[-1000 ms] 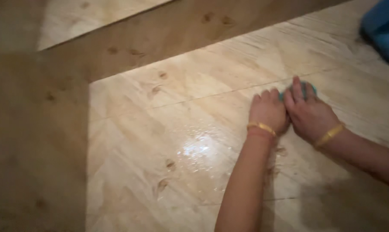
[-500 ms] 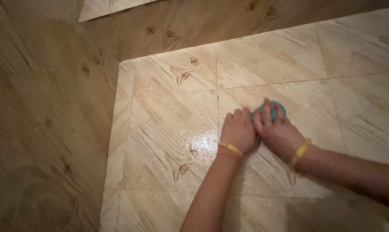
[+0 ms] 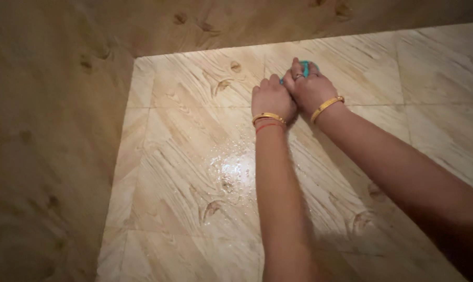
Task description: The person scrubs the tiled floor by hand using a teal cleaning pad. They move a blue plastic stool and a green bucket to access different areas, then use a green mug to pour water onto the tiles and scrub with a white brush.
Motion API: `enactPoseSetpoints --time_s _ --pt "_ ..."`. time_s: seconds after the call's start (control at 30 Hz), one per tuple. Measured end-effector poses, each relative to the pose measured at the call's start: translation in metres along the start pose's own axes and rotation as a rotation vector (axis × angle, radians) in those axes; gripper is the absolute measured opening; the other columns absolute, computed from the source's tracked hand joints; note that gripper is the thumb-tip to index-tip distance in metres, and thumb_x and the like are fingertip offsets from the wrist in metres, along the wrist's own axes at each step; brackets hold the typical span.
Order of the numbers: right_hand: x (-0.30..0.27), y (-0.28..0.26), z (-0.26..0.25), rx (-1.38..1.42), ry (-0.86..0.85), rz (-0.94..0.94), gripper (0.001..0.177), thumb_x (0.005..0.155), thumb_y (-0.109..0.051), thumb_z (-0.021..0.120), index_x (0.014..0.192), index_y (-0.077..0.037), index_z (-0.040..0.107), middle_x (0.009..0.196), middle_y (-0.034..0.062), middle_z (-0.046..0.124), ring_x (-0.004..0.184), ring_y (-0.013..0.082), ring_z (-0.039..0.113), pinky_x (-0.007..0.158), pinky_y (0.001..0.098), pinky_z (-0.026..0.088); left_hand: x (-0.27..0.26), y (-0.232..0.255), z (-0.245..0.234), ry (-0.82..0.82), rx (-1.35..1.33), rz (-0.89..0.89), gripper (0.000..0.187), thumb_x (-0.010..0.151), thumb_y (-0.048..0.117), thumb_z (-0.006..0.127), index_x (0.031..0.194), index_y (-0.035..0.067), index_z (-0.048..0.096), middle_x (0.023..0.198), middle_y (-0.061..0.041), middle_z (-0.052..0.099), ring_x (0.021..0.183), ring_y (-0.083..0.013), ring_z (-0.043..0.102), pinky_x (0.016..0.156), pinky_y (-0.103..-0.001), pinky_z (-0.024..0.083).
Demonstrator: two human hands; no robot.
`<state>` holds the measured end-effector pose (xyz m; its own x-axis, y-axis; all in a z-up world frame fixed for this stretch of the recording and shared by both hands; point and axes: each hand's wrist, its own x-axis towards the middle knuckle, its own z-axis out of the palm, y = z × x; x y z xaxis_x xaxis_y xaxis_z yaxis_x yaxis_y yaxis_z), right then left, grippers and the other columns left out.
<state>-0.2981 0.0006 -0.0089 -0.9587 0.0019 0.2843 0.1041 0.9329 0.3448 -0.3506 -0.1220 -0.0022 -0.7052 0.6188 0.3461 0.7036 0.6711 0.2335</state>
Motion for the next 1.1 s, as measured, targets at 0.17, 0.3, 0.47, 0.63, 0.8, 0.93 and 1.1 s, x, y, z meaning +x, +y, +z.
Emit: enactPoseSetpoints --time_s 0.17,0.3,0.47,0.63,0.8,0.93,1.1 --pt "-0.024 -0.005 -0.026 -0.101 -0.003 -0.067 0.048 0.094 -0.021 0.057 0.137 0.002 0.053 0.151 0.0284 0.049 0.119 0.048 0.062 0.087 0.0417 0.059 -0.02 0.005 -0.021 -0.096 0.026 0.062 0.035 0.082 0.029 0.062 0.112 0.012 0.068 0.109 -0.01 0.062 0.107 -0.0296 0.059 0.091 -0.043 0.045" --pt "-0.079 -0.034 -0.06 -0.27 0.026 -0.078 0.051 0.089 -0.024 0.057 0.134 0.001 0.053 0.143 0.0299 0.051 0.117 0.0446 0.064 0.096 0.0393 0.057 -0.073 0.017 -0.043 -0.168 -0.046 0.102 0.036 0.081 0.027 0.063 0.111 0.008 0.067 0.111 -0.012 0.061 0.107 -0.0307 0.057 0.094 -0.044 0.044" --pt "-0.157 -0.087 -0.117 -0.304 -0.209 -0.223 0.065 0.084 -0.026 0.054 0.142 0.005 0.048 0.148 0.0366 0.045 0.125 0.0501 0.055 0.098 0.0496 0.052 -0.169 0.018 -0.08 -0.224 -0.191 0.256 0.036 0.079 0.029 0.065 0.106 0.005 0.065 0.102 -0.015 0.056 0.102 -0.0319 0.054 0.09 -0.045 0.042" --pt "-0.18 -0.133 -0.124 -0.116 0.052 -0.408 0.058 0.086 -0.021 0.055 0.135 0.011 0.05 0.138 0.0411 0.049 0.118 0.0541 0.058 0.099 0.0574 0.052 -0.236 -0.014 -0.105 -0.22 -0.244 0.157 0.035 0.083 0.029 0.062 0.108 0.004 0.065 0.097 -0.016 0.056 0.097 -0.0342 0.054 0.084 -0.048 0.042" --pt "-0.125 -0.17 -0.098 -0.003 0.138 -0.324 0.053 0.085 -0.018 0.057 0.133 0.002 0.051 0.141 0.0364 0.048 0.117 0.0556 0.057 0.098 0.0558 0.053 -0.221 -0.056 -0.104 -0.027 -0.111 0.053 0.036 0.086 0.027 0.06 0.112 0.003 0.065 0.095 -0.014 0.059 0.09 -0.0342 0.056 0.079 -0.048 0.044" --pt "-0.055 -0.158 -0.073 -0.06 0.157 -0.294 0.054 0.084 -0.016 0.061 0.135 0.001 0.053 0.144 0.0339 0.048 0.117 0.0525 0.058 0.098 0.0507 0.054 -0.162 -0.081 -0.086 0.049 -0.047 -0.038 0.035 0.087 0.029 0.06 0.116 0.009 0.068 0.094 -0.014 0.061 0.091 -0.0337 0.058 0.078 -0.049 0.044" --pt "0.023 -0.127 -0.042 -0.136 0.204 -0.25 0.051 0.09 -0.021 0.058 0.136 0.0 0.055 0.146 0.0253 0.052 0.122 0.0442 0.059 0.104 0.0429 0.053 -0.085 -0.096 -0.049 0.102 0.036 -0.172 0.024 0.091 0.024 0.057 0.106 0.01 0.07 0.097 -0.012 0.063 0.095 -0.0323 0.06 0.083 -0.047 0.045"
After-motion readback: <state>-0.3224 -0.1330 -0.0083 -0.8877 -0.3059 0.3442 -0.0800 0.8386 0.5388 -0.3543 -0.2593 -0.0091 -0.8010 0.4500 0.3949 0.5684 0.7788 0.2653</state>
